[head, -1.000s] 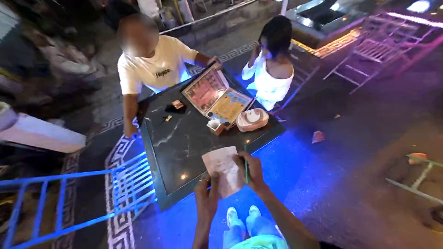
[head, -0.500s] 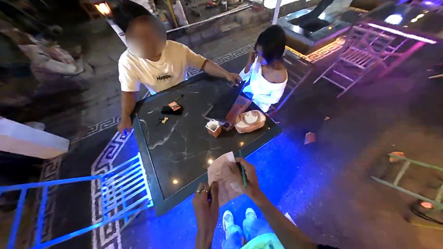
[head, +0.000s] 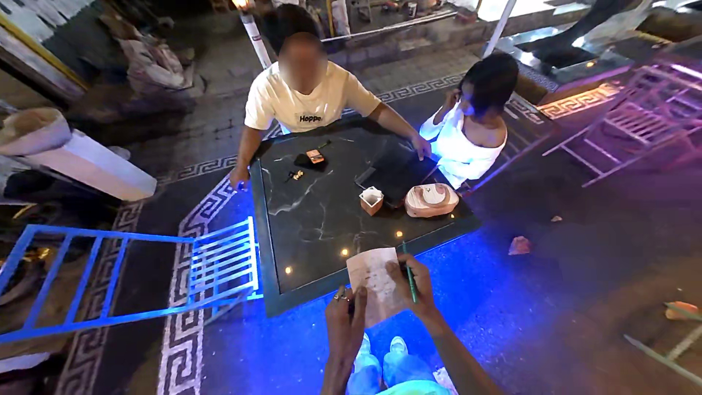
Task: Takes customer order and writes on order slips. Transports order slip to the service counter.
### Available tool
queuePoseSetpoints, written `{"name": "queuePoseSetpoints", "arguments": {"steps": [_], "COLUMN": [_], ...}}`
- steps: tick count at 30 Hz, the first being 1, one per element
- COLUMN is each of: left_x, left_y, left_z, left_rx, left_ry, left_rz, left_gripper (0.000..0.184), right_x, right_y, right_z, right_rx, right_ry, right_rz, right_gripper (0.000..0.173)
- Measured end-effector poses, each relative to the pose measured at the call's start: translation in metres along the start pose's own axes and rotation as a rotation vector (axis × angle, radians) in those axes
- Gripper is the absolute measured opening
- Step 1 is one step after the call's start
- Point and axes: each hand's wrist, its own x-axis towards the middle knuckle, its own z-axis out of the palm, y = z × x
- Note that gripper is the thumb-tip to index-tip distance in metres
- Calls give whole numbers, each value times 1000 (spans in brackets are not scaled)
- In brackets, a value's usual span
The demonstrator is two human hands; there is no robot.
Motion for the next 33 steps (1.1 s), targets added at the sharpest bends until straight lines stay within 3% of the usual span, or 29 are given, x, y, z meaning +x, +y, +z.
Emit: {"name": "queuePoseSetpoints", "arguments": {"steps": [9,14,19,23,25,30,33], "left_x": [-2,-2,4,4,0,12,35], "left_y": [-4,-7,-11,-12,-11,-37,-42], "left_z": [-1,-1,-10,-19,-25,-22,-22], "left_rx": [73,-2,-225,-351,-344,-341,-344], "left_ry": [-6,-3,-48,-87,-138,-249,-284], "left_rz": [38,22,-174,-345,-374,-422,-453], "left_gripper": [48,47,44,57,53,27,20], "right_x": [7,2,8,13,11,45,67], "right_y": [1,8,10,5,8,20,26], "right_z": [-5,0,0,-5,-6,-10,-23], "right_rx": [91,45,49,107,95,-148,-220], "right_ry": [-178,-131,-15,1,59,239,280], "right_rz": [150,77,27,285,373,129,-10], "right_gripper": [22,22,21,22,22,22,25]}}
